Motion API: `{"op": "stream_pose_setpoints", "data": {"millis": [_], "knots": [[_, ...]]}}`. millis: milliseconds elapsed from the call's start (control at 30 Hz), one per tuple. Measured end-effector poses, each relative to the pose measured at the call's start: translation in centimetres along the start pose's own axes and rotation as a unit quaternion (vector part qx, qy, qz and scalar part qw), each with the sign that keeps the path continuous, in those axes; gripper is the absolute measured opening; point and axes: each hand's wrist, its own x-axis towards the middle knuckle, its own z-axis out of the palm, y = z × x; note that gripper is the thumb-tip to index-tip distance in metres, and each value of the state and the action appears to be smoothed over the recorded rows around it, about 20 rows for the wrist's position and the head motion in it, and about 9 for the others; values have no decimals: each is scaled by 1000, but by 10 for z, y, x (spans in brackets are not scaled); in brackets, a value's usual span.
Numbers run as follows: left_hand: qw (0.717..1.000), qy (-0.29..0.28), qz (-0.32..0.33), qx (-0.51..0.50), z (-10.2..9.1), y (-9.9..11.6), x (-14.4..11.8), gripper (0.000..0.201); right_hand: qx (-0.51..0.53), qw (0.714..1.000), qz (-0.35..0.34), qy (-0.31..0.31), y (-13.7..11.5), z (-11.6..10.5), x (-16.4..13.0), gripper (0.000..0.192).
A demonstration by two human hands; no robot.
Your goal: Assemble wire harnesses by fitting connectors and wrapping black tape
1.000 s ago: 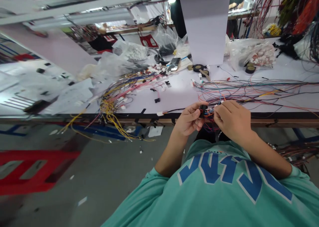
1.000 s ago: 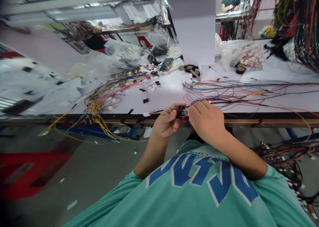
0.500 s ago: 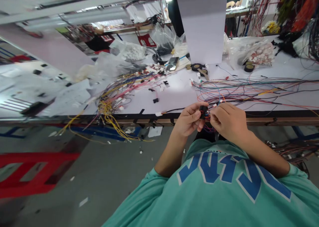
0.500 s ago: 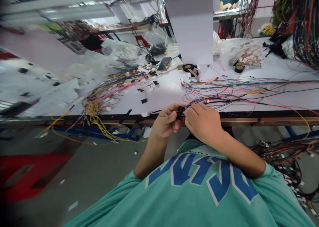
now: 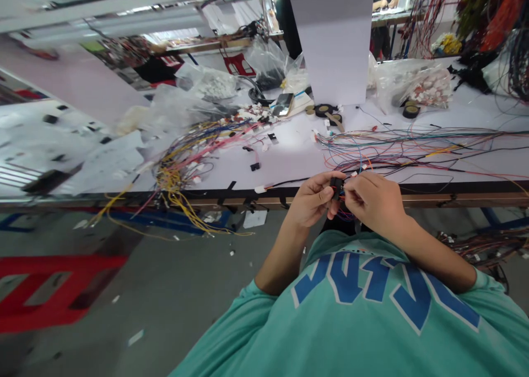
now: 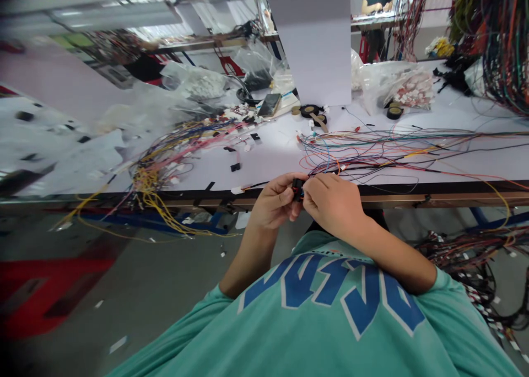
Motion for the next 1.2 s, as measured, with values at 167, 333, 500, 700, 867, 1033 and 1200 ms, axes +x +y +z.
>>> {"op": "stream_pose_setpoints", "data": {"millis": [167,333,500,700,867,1033,1200], "knots": [[1000,-7,-5,2,2,1,0,40,11,1000,14,-22,0,1,-1,25],[1000,-14,-9,-5,1,-1,1,39,12,999,14,-26,2,2,-1,25],[999,-7,-12,-38,-2,-1,1,37,35,999,1,-21,7,-3,-2,26],[999,24,-9,-35,-9,1,0,42,-12,998,11,-56,16,-8,-2,28],[994,90,66,-3,-23,21,-6,40,-82,995,20,-54,29,-5,0,28],[969,168,173,56,-52,76,-22,15,-125,991,49,-19,55,5,4,26],[937,292,192,24,-77,137,-23,43,-127,987,94,-6,84,17,7,23]]}}
